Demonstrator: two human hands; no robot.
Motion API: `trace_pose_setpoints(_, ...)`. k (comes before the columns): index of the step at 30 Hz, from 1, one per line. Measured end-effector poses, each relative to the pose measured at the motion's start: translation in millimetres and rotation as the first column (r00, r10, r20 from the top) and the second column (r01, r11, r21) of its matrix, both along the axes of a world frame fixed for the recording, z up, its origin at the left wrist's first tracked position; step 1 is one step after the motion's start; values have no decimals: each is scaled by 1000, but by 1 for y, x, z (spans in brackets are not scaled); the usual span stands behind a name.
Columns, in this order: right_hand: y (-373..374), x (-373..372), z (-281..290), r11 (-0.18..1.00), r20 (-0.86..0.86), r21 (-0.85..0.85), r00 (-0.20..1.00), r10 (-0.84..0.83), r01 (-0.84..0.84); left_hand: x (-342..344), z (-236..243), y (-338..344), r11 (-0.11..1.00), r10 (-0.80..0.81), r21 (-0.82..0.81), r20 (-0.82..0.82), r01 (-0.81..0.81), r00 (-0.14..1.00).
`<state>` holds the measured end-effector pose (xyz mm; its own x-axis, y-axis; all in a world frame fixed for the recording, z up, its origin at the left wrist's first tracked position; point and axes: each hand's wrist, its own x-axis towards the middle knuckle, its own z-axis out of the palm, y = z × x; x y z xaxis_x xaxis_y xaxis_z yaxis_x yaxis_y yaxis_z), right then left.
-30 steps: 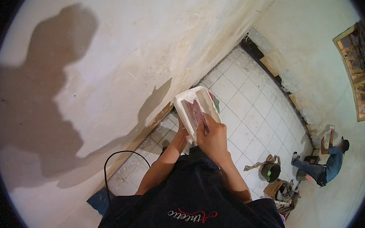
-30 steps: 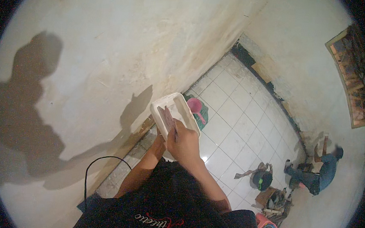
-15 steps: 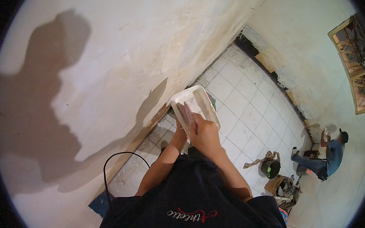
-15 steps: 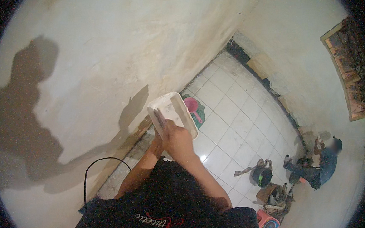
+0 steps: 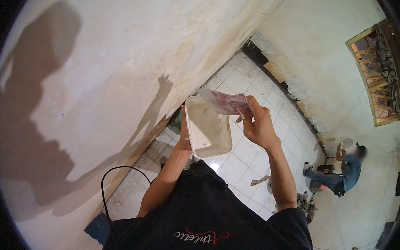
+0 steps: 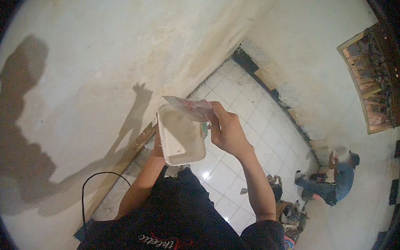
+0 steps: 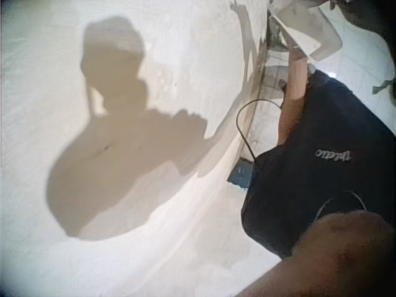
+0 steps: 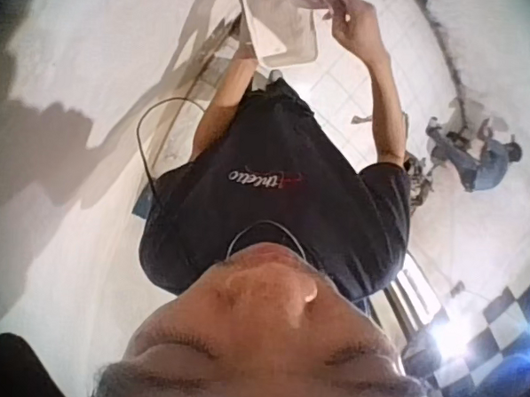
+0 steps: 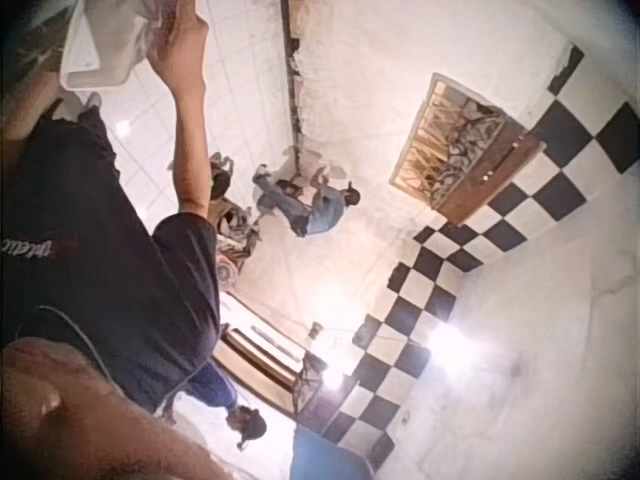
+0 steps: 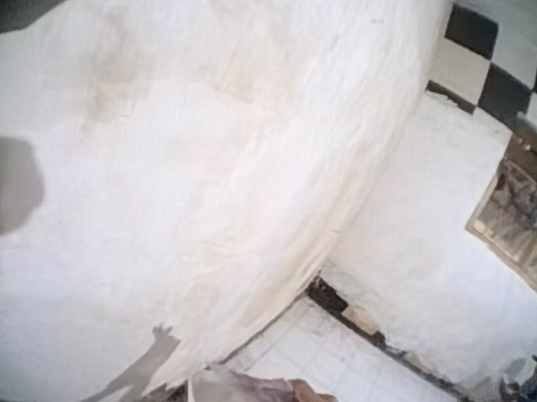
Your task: The person applies a white plaster or skimming compound to an interior wall using a spreader, repeatedly picking up more compound from a small plastic container.
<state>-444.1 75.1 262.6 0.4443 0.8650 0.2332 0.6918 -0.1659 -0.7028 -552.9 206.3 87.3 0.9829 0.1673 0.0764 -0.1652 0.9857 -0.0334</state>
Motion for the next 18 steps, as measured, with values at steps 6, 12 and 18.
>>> trace_pose_setpoints(6,6,8,8,993,29,113,999,-27,24,2,13,7,999,-5,38,-31,6,1000)
trace_pose_setpoints(12,-4,13,16,998,39,23,998,-55,54,7,10,8,999,-17,37,-22,18,1000)
trace_pose_setpoints(18,-9,11,16,993,91,-75,993,-80,87,7,0,8,997,-14,74,-32,16,999)
